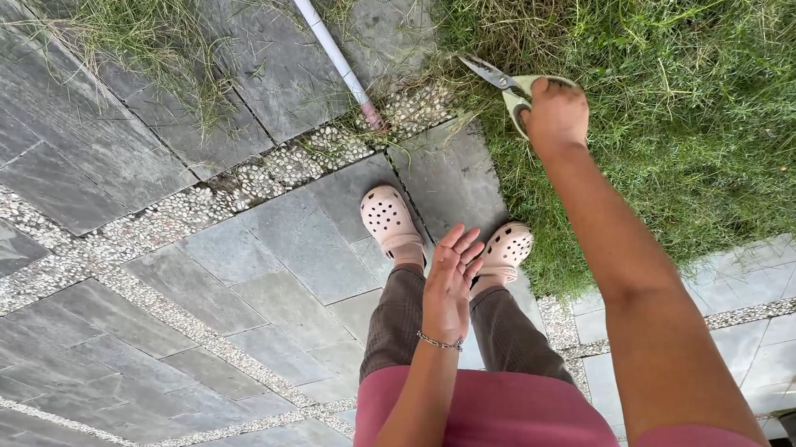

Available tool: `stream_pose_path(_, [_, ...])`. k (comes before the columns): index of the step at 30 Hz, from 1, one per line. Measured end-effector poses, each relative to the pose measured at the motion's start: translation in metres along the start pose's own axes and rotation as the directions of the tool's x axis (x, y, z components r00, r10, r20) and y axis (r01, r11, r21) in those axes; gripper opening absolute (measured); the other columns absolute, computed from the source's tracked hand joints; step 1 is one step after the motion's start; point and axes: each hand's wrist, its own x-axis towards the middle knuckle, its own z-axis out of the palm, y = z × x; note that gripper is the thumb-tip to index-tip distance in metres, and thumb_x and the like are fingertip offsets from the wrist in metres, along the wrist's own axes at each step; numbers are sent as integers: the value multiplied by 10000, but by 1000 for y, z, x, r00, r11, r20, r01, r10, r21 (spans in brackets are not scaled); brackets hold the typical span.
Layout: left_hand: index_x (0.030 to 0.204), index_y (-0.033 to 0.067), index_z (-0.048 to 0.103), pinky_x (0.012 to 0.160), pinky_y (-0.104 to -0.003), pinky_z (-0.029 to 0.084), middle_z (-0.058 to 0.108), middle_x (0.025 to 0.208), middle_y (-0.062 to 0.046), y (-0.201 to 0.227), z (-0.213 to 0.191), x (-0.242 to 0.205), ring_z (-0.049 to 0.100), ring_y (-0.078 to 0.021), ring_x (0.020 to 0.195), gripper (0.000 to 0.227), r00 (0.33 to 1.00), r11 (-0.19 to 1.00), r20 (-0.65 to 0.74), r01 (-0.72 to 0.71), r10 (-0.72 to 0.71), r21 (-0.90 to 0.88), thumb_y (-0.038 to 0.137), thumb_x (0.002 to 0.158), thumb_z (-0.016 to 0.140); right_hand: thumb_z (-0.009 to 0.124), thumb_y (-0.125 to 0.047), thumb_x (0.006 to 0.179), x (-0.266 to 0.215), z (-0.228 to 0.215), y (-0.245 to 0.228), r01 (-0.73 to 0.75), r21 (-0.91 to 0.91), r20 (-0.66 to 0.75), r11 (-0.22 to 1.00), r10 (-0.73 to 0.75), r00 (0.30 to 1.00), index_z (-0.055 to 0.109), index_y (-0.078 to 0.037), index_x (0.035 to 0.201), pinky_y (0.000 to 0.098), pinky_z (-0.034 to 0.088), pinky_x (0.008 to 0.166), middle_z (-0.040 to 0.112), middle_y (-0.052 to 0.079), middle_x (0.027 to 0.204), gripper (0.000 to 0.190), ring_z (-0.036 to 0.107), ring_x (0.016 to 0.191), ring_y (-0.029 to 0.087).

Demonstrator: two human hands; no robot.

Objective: The recorder uses gardening shears to trim grass along the edge of a paved walkway and then sweeps the clippings.

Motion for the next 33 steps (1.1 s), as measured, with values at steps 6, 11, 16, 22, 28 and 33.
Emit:
stream_pose_path(6, [1493,79,438,1167,-407,356,521,1484,-130,6,7,0,498,-239,1357,582,1000,1000,11,6,-6,3,448,1043,465,713,-407,994,-48,7,-23,-55,344,-37,938,72,997,618,-80,1169,409,593,698,720,122,958,383,725,767,269])
stream_pose_path(11, [1494,73,446,1161,-405,359,523,1479,-129,5,11,2,501,-233,1339,585,1000,1000,23,-3,4,-14,448,1046,479,660,-579,956,-81,-11,-40,-372,621,243,690,282,928,569,-35,1202,475,582,802,733,187,994,603,733,901,353])
stream_pose_path(16, [1507,86,446,1146,-390,351,523,1478,-106,9,16,5,491,-213,1316,604,999,1000,33,8,-7,-18,464,1037,479,594,-734,896,-50,-1,-48,-467,699,324,541,342,882,565,2,1178,494,563,822,702,227,1043,789,711,951,389])
stream_pose_path(22, [1499,78,449,1156,-394,353,524,1477,-109,9,20,6,493,-218,1322,596,999,1000,37,-9,9,-3,463,1044,477,509,-831,889,3,-15,-45,-519,786,410,337,345,844,574,-21,1112,429,597,766,707,173,984,843,734,873,275])
stream_pose_path(28, [1498,72,444,1158,-396,351,526,1465,-109,11,24,9,492,-221,1322,589,999,1000,42,-18,19,-7,456,1051,467,683,-665,941,1,-41,-48,-448,825,271,346,452,850,655,-79,1061,423,566,735,721,79,890,598,730,816,235])
stream_pose_path(33, [1496,77,443,1161,-397,347,520,1470,-108,8,24,11,489,-223,1324,591,999,1000,34,-9,9,-4,465,1051,450,642,-354,979,-25,-31,-47,-281,681,158,676,239,958,609,-138,1205,436,601,693,745,114,889,314,748,750,269])
